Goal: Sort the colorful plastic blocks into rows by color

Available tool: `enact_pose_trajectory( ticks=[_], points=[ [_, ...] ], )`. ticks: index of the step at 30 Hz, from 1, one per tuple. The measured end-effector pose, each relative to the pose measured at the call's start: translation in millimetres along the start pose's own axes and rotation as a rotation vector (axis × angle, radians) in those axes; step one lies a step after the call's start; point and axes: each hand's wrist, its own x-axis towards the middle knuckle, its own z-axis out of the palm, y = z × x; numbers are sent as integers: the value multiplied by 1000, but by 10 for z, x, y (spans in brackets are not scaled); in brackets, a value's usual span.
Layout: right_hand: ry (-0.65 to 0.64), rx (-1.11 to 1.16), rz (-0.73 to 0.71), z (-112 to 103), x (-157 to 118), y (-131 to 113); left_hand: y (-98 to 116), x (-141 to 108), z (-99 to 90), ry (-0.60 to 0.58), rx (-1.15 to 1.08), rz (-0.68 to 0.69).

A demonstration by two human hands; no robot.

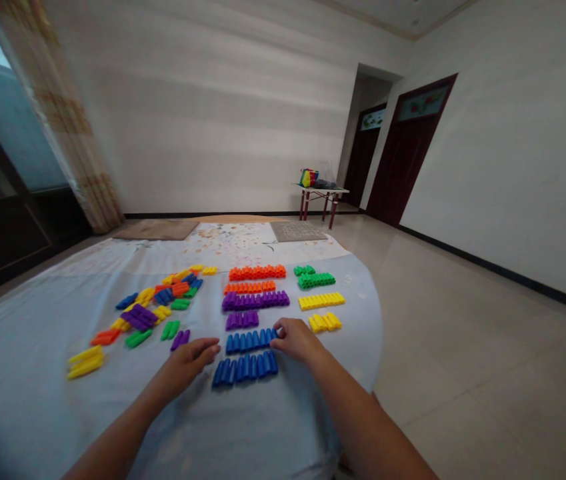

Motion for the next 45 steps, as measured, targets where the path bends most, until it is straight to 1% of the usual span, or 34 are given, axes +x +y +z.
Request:
enact_pose_trajectory(
  ticks=[5,9,11,13,14,16,18,20,22,23,25,27,29,31,33,35,37,39,41,43,45],
  points=[
    [24,3,-31,84,42,-35,-56,38,54,-21,-36,-16],
    [9,13,-41,95,46,-56,-35,27,52,-29,-48,-43],
    [10,13,-54,70,36,-54,-6,13,7,-29,-58,-44],
    [41,2,-58,25,25,-72,23,3,-102,4,-84,-40],
    [67,-3,-61,-1,24,-99,30,2,-183,47,-101,-46],
    [116,-2,-98,-45,34,-202,9,3,-377,201,-121,-81],
    [130,9,-179,-57,65,-373,-75,2,-570,421,-117,-126],
    [104,2,-278,-17,117,-591,-220,-7,-708,639,-79,-155],
    [54,-35,-368,78,190,-821,-392,-24,-768,789,-30,-186],
    [28,-62,-408,145,234,-932,-474,-34,-772,836,-10,-204],
    [-11,-124,-469,310,333,-1133,-606,-51,-751,889,12,-231],
    [-37,-188,-500,503,441,-1304,-682,-61,-721,905,13,-237],
    [-58,-253,-498,700,545,-1442,-713,-64,-703,891,12,-225],
    [-76,-304,-484,870,632,-1543,-722,-65,-702,863,18,-221],
    [-90,-332,-475,976,686,-1596,-723,-70,-708,837,34,-226],
    [-99,-321,-482,983,695,-1586,-719,-78,-713,816,56,-233],
    [-75,-236,-498,876,657,-1497,-706,-86,-716,800,70,-236],
    [-15,-98,-501,674,582,-1326,-684,-89,-716,791,70,-252],
    [65,-2,-461,426,497,-1093,-663,-85,-718,779,67,-264],
    [140,6,-380,196,428,-835,-652,-74,-719,762,79,-272],
    [190,-19,-274,37,394,-595,-653,-63,-720,744,103,-272]
  ],
)
